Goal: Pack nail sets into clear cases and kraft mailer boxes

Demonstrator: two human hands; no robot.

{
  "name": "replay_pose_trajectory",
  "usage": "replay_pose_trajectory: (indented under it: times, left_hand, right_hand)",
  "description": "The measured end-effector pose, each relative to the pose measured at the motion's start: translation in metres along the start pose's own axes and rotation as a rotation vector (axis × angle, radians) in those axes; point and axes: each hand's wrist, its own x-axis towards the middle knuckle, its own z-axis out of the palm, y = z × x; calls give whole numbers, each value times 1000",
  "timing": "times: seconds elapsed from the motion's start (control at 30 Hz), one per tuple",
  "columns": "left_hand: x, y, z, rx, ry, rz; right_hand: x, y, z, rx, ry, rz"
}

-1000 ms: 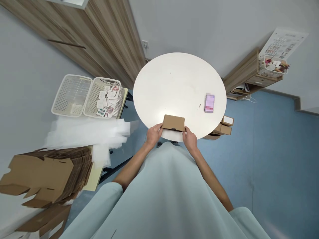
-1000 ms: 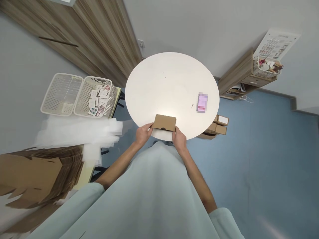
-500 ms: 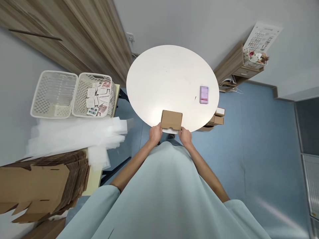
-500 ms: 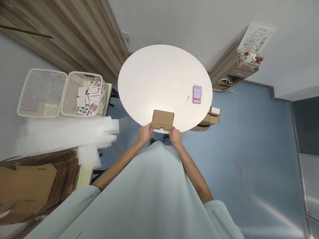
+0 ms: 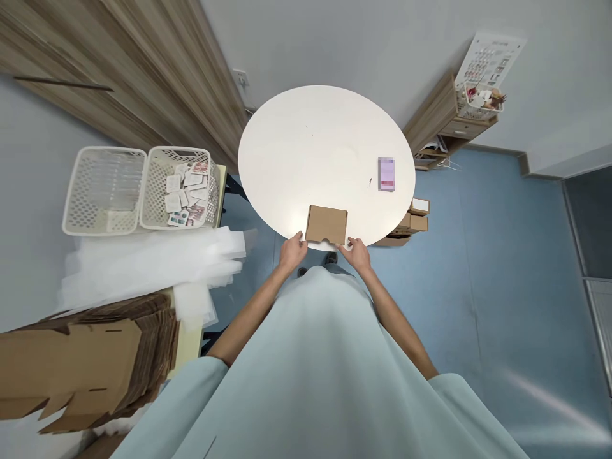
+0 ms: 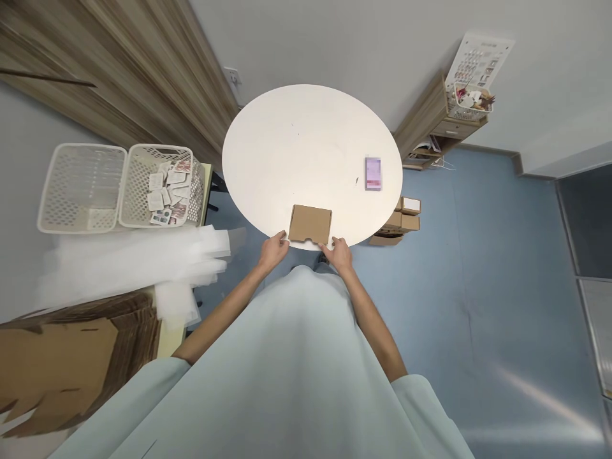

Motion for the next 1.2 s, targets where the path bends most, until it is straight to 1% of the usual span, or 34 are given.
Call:
replay_pose_trajectory:
  times: [0.07, 0.13, 0.23, 0.3, 0.47, 0.6, 0.73, 0.8, 0.9, 1.07, 1.13, 1.2]
  left_hand:
    - [2, 0, 0, -49, 2, -27]
    - [6, 2, 2, -72, -3, -35]
    - [13, 5, 5, -43, -7, -26]
    - [17, 7, 6, -3, -19, -5]
    - [26, 11, 2, 62, -20, 31]
    - [32, 14, 5, 49, -51, -23]
    - [35, 13, 10, 20, 24, -45]
    - [37, 13, 11, 16, 41, -52]
    - [39, 12, 10, -64, 35, -84]
    - [35, 20, 7, -352, -11, -88]
    - [29, 27, 1, -394, 34, -74]
    - [23, 35, -7, -369, 104, -53]
  right_hand:
    - [3, 5, 1, 105, 26, -33]
    - [8, 8, 4, 205, 20, -40]
    - [19, 9, 10, 322, 10, -28]
    - [25, 7, 12, 361, 12, -28]
    - [30, 5, 8, 363, 9, -19]
    - [31, 6, 4, 360, -2, -22]
    - [34, 8, 4, 271, -6, -6]
    - [37, 10, 3, 234, 12, 1]
    - [41, 12, 3, 257, 53, -25]
    - [43, 7, -6, 504, 31, -75]
    - [39, 3, -16, 577, 12, -105]
    - [34, 1, -28, 600, -4, -140]
